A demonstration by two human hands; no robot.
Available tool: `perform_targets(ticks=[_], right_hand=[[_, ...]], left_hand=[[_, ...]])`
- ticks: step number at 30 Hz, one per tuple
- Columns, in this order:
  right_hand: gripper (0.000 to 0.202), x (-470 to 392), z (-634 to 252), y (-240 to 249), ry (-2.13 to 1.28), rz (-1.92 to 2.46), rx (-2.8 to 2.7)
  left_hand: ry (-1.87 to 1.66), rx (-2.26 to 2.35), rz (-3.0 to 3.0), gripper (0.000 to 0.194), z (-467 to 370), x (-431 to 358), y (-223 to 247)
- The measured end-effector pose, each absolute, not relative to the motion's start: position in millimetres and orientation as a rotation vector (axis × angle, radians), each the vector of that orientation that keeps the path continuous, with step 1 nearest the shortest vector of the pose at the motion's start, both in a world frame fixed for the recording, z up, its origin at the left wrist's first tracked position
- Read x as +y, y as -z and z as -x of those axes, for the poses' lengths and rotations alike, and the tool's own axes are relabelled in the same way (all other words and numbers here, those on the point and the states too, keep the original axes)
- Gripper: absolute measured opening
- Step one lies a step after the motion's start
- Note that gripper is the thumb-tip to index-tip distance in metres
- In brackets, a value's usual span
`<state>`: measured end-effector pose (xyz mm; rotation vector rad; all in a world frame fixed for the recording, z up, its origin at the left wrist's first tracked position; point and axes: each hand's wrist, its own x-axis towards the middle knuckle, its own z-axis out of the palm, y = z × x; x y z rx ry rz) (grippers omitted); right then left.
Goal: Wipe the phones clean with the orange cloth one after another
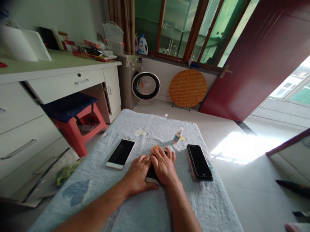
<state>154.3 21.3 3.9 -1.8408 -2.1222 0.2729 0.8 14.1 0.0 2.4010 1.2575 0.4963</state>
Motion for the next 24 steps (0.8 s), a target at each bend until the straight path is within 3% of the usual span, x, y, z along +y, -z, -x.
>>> perform_targets(ticks=[13,24], right_hand=[[0.036,21.5,-165.8,-0.7,0.073,2.070,-1.846],[0.036,22.3,-168.3,2.6,0.033,2.149,-1.789]], left_hand=[[-0.453,1.317,-2.409,0.103,-2.4,13.2,2.4],[-0.449,1.327,-2.408,0.103,-2.7,12.4,3.2]])
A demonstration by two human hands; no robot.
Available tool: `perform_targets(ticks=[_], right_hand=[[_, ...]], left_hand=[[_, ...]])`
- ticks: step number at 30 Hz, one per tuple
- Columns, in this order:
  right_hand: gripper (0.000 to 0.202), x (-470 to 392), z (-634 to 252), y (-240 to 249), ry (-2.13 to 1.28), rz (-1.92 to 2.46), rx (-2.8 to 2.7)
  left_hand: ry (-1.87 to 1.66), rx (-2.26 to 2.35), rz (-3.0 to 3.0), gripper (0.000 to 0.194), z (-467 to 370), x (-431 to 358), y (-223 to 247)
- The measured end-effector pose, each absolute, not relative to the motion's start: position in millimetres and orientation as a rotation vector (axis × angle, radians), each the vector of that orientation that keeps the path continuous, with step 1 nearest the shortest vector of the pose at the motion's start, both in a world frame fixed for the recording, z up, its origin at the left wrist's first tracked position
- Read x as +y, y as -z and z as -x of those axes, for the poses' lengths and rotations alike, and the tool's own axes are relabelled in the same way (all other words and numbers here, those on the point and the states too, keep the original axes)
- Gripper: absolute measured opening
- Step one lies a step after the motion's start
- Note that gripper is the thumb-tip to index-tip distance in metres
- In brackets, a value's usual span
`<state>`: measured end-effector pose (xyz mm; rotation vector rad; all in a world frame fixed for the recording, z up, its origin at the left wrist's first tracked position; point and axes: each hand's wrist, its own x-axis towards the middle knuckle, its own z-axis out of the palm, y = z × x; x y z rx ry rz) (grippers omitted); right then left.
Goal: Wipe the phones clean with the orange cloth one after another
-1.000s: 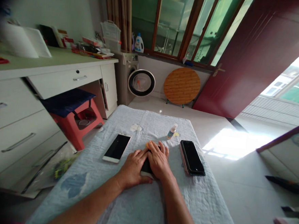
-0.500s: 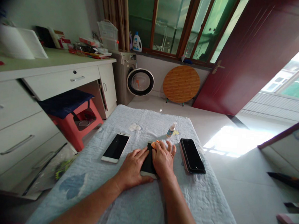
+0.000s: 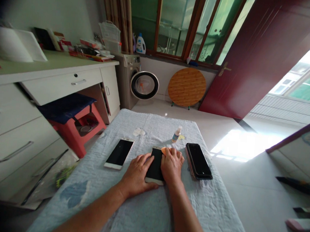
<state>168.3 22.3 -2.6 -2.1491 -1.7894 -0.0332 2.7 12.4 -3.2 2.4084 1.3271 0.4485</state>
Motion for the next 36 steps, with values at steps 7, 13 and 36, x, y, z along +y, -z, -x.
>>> perform_targets(ticks=[7,13,36], right_hand=[[0.044,27.0,-164.0,7.0,-0.078,2.012,-1.957],[0.044,22.6,-156.6,-4.3,-0.226,1.851,-2.090],[0.031,25.1,-172.9,4.7,-0.020,1.972,-1.834]], left_hand=[[-0.469,1.285,-2.421,0.098,-1.4,14.0,2.9],[-0.503,1.272,-2.426,0.092,-0.4,13.2,5.9],[-0.500,1.300,-2.429,0.095,-3.7,10.4,6.1]])
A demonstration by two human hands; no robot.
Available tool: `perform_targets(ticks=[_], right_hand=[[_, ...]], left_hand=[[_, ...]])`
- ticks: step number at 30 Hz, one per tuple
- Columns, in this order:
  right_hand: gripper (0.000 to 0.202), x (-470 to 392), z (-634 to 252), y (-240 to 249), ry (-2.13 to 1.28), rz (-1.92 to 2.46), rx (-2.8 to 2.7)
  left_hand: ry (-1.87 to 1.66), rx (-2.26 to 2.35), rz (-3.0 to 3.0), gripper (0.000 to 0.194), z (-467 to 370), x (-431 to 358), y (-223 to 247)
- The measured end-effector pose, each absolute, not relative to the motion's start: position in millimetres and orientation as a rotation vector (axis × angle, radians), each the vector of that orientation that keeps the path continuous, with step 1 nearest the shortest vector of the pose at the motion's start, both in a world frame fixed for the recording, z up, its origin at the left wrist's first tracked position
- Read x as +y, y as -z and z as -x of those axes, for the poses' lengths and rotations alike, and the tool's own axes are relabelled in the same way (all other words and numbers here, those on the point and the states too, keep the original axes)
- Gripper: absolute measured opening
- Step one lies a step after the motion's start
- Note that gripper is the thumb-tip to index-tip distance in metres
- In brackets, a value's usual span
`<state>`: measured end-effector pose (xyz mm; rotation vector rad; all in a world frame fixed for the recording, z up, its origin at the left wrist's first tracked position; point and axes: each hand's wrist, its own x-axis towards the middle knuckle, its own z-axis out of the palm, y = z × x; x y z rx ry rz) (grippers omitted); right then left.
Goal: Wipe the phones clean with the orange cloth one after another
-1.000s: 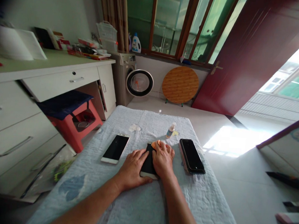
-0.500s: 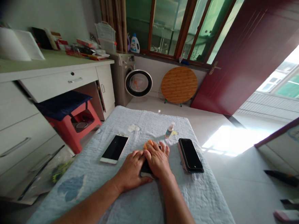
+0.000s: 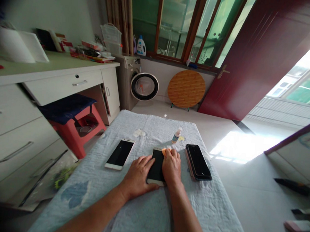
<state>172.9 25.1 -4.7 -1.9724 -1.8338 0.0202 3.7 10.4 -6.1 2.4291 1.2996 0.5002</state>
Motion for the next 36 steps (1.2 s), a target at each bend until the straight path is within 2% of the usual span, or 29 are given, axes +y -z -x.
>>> perform_targets(ticks=[9,20,23,30,36], right_hand=[[0.035,22.9,-162.8,-7.1,-0.195,1.825,-1.985],[0.033,3.2,-166.3,-25.9,-0.592,1.431,-2.215],[0.030,6.0,-173.6,-17.5,-0.538,1.488,-2.110],[0.033,24.3,-184.6,3.9,-0.145,1.856,-1.868],[0.034,27.7,-173.1,3.6,-0.066,1.980,-1.934]], left_hand=[[-0.552,1.248,-2.356,0.120,-2.6,12.0,7.4],[-0.624,1.259,-2.346,0.122,-4.6,10.3,10.9],[-0.586,1.278,-2.351,0.121,-4.1,11.2,11.3],[-0.549,1.281,-2.334,0.122,-3.9,12.2,7.3],[-0.538,1.293,-2.321,0.122,-4.0,10.9,4.3]])
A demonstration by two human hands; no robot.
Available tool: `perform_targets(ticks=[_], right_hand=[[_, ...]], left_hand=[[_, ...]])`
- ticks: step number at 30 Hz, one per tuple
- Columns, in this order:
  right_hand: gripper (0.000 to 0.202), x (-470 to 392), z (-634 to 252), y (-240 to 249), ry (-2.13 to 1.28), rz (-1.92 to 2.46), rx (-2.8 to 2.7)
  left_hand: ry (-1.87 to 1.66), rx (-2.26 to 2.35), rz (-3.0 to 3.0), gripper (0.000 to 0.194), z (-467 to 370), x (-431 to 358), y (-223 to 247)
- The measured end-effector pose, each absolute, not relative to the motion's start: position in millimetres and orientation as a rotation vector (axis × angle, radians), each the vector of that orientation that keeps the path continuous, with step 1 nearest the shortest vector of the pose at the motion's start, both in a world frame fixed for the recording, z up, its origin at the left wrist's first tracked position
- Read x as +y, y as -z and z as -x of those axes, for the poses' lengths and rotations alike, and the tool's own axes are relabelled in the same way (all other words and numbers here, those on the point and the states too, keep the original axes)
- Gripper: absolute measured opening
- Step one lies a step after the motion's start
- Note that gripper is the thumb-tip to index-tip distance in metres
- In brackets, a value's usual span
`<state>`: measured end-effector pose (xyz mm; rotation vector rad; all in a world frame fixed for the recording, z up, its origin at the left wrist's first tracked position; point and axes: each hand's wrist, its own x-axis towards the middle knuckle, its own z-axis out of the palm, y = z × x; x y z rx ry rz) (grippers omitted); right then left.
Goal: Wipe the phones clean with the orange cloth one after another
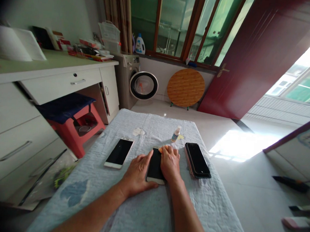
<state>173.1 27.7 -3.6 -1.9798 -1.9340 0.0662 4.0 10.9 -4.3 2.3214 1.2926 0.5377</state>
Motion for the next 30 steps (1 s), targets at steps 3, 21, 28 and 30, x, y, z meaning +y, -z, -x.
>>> perform_targets(ticks=[3,21,28,30], right_hand=[[0.041,26.1,-167.4,3.0,-0.123,1.915,-2.006],[0.028,14.9,-158.8,-20.5,-0.374,1.579,-2.172],[0.019,-1.5,-157.4,-34.8,-0.592,1.498,-2.304],[0.019,-3.7,-158.0,-35.6,-0.626,1.494,-2.334]], left_hand=[[-0.555,1.286,-2.324,0.123,-3.6,11.2,6.5],[-0.781,1.253,-2.318,0.137,-3.9,13.6,22.3],[-0.714,1.295,-2.324,0.118,-5.3,12.2,19.1],[-0.639,1.311,-2.348,0.108,-4.9,12.3,17.1]])
